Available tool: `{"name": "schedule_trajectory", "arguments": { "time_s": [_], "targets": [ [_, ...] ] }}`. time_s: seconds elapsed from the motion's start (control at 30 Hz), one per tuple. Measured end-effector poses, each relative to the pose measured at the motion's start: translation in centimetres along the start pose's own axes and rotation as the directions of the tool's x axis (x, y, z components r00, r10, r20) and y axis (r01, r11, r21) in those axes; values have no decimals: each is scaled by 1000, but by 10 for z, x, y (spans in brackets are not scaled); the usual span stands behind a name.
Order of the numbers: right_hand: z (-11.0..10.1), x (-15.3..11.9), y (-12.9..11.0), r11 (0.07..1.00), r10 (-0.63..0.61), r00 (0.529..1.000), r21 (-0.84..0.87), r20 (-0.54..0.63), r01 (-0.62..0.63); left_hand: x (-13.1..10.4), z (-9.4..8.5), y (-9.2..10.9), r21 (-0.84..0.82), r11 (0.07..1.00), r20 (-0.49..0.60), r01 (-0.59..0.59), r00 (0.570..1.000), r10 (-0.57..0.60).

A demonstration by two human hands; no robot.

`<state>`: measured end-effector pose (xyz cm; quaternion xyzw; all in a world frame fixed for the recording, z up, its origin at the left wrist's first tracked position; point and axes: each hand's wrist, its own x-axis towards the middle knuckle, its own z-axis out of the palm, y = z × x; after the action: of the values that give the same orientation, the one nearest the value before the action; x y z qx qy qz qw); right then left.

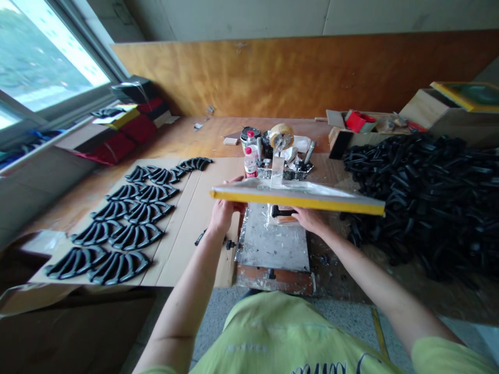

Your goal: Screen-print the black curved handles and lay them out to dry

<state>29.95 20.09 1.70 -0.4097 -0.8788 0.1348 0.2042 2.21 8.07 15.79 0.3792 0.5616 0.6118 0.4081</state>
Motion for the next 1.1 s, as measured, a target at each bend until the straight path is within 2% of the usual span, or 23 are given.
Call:
{"name": "schedule_trajectory", "arguments": {
  "time_s": [0.07, 0.13, 0.2, 0.27, 0.3, 0.37, 0.43, 0.53, 0.6, 0.7, 0.8, 0.83, 0.97, 1.03, 1.1],
  "targets": [
    [-22, 3, 22, 988, 156, 983, 5, -100, -156, -19, -13, -17, 31, 997, 3, 76, 997, -77],
    [-40, 15, 34, 973, 226, 956, 7, -189, -229, -38, -27, -41, 99, 972, 38, 213, 975, -217],
    [-48, 39, 27, 984, 176, 942, 13, -285, -180, -51, -36, -70, 158, 928, 38, 337, 937, -347],
    [-46, 69, 4, 999, 15, 947, -27, -321, -25, -59, -39, -99, 163, 907, 3, 389, 919, -395],
    [-41, 84, -11, 996, -74, 954, -66, -289, 57, -61, -39, -112, 163, 903, -21, 398, 916, -400],
    [-28, 109, -39, 977, -179, 973, -140, -144, 160, -61, -38, -132, 172, 898, -67, 404, 915, -399],
    [-14, 121, -58, 967, -182, 983, -176, 27, 184, -59, -37, -144, 190, 892, -98, 410, 912, -399],
    [-4, 108, -67, 968, -128, 978, -193, 165, 159, -57, -40, -149, 192, 893, -96, 407, 914, -395],
    [-6, 85, -67, 959, -173, 964, -189, 201, 212, -57, -41, -149, 181, 894, -75, 410, 912, -403],
    [-20, 54, -64, 912, -346, 896, -124, 278, 391, -59, -41, -150, 179, 889, -63, 422, 907, -417],
    [-34, 46, -63, 875, -438, 826, -41, 356, 482, -59, -40, -149, 193, 885, -64, 423, 906, -419],
    [-35, 49, -64, 880, -432, 829, -32, 356, 473, -59, -40, -149, 191, 887, -62, 421, 907, -417],
    [-22, 50, -67, 926, -335, 920, -112, 205, 362, -59, -41, -145, 183, 895, -60, 406, 914, -402],
    [-14, 38, -68, 919, -349, 922, -131, 171, 372, -59, -42, -144, 193, 896, -67, 400, 916, -394],
    [-12, 27, -65, 907, -391, 903, -95, 180, 411, -59, -42, -143, 199, 896, -70, 396, 918, -390]
  ]
}}
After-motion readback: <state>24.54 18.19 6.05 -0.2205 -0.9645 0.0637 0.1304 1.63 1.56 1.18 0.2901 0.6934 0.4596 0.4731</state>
